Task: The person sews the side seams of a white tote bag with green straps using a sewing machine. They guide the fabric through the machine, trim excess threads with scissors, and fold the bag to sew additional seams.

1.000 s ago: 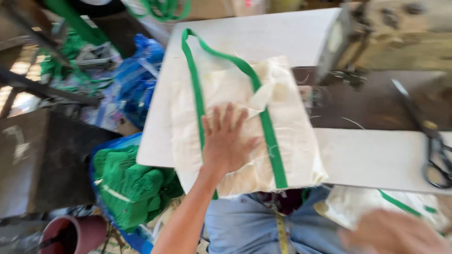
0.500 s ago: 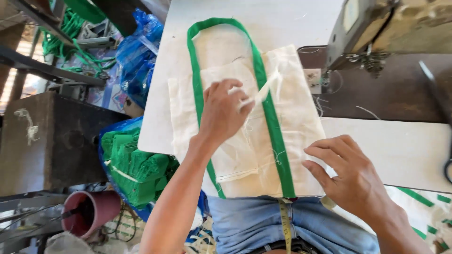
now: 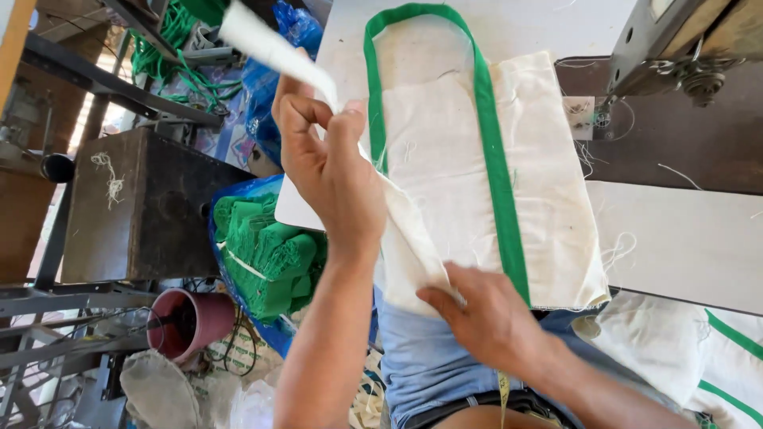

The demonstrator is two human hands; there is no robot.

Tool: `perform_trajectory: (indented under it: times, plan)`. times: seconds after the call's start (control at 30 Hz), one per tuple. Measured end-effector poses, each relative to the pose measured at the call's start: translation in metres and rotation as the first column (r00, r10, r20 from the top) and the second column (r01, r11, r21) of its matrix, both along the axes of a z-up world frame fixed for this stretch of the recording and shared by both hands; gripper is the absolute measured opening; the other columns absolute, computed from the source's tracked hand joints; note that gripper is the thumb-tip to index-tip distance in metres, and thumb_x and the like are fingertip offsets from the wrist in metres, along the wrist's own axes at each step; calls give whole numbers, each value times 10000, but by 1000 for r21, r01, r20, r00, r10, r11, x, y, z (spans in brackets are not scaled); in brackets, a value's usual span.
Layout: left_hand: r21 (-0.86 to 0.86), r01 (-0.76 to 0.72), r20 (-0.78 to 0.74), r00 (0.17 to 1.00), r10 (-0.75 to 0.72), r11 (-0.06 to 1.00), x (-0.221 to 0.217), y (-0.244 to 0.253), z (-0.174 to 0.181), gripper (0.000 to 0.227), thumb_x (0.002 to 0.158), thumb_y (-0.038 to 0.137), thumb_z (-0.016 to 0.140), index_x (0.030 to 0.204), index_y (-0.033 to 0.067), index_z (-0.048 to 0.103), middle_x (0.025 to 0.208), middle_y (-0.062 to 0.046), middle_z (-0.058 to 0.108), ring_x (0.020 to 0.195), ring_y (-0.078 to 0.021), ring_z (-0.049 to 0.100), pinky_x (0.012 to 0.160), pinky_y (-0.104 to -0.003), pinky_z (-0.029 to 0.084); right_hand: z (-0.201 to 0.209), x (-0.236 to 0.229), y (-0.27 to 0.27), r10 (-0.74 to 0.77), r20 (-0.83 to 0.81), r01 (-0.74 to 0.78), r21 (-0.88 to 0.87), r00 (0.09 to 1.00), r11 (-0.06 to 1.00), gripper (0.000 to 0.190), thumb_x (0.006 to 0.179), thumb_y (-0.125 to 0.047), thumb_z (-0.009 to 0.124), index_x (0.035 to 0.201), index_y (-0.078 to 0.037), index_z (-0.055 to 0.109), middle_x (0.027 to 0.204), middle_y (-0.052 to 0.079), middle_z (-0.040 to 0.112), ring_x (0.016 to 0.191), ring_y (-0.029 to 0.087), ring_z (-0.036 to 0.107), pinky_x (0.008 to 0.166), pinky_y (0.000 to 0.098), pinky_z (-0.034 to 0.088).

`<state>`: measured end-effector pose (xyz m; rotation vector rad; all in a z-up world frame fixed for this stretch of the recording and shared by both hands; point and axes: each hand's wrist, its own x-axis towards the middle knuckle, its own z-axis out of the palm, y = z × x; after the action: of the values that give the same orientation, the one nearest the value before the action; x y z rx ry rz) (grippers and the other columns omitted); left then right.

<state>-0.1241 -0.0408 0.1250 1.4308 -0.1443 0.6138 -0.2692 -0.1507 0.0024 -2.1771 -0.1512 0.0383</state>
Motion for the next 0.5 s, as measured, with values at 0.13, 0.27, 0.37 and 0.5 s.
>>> perform_trajectory:
  times: [0.13, 0.27, 0.37, 0.5]
  plan:
    - [-38, 122, 100, 988, -118, 992, -17, -23, -8, 202, 941, 49, 573, 862, 120, 401, 1527, -200, 386, 1643, -407, 205, 1247, -630, 340, 30, -65, -6, -146, -13, 147, 112, 989, 983, 273, 935, -345, 709, 775, -137, 635, 565, 11, 605, 510, 156, 568, 549, 349, 465]
    - [-692, 606, 246, 709, -661, 392, -29, -43, -18, 98, 937, 72, 607, 1024, 119, 605, 1570, -157, 492, 1542, -417, 402, 1174, -641, 439, 69, -73, -25, -292, -126, 318, 324, 948, 891, 751, 798, -619, 666, 1335, -132, 467, 1257, 47, 560, 1023, 227, 669, 746, 346, 601]
    - [-780, 626, 380, 460, -803, -10, -38, -48, -18, 462, 948, 173, 647, 1393, 95, 550, 1578, -89, 484, 1555, -345, 377, 1256, -641, 360, 81, -52, -38, -287, 84, 203, 524, 954, 827, 912, 867, -580, 597, 1573, -153, 208, 1662, 142, 268, 1362, 307, 604, 826, 356, 705]
    - [-831, 444, 508, 360, -782, -335, -58, -41, -7, 781, 937, 124, 679, 1643, 74, 348, 1580, -74, 463, 1479, -261, 443, 1108, -446, 488, 73, -20, -35, -185, 532, 121, 153, 826, 981, 742, 1006, -258, 726, 1591, -185, 275, 1625, 227, 236, 1095, 281, 623, 767, 327, 691]
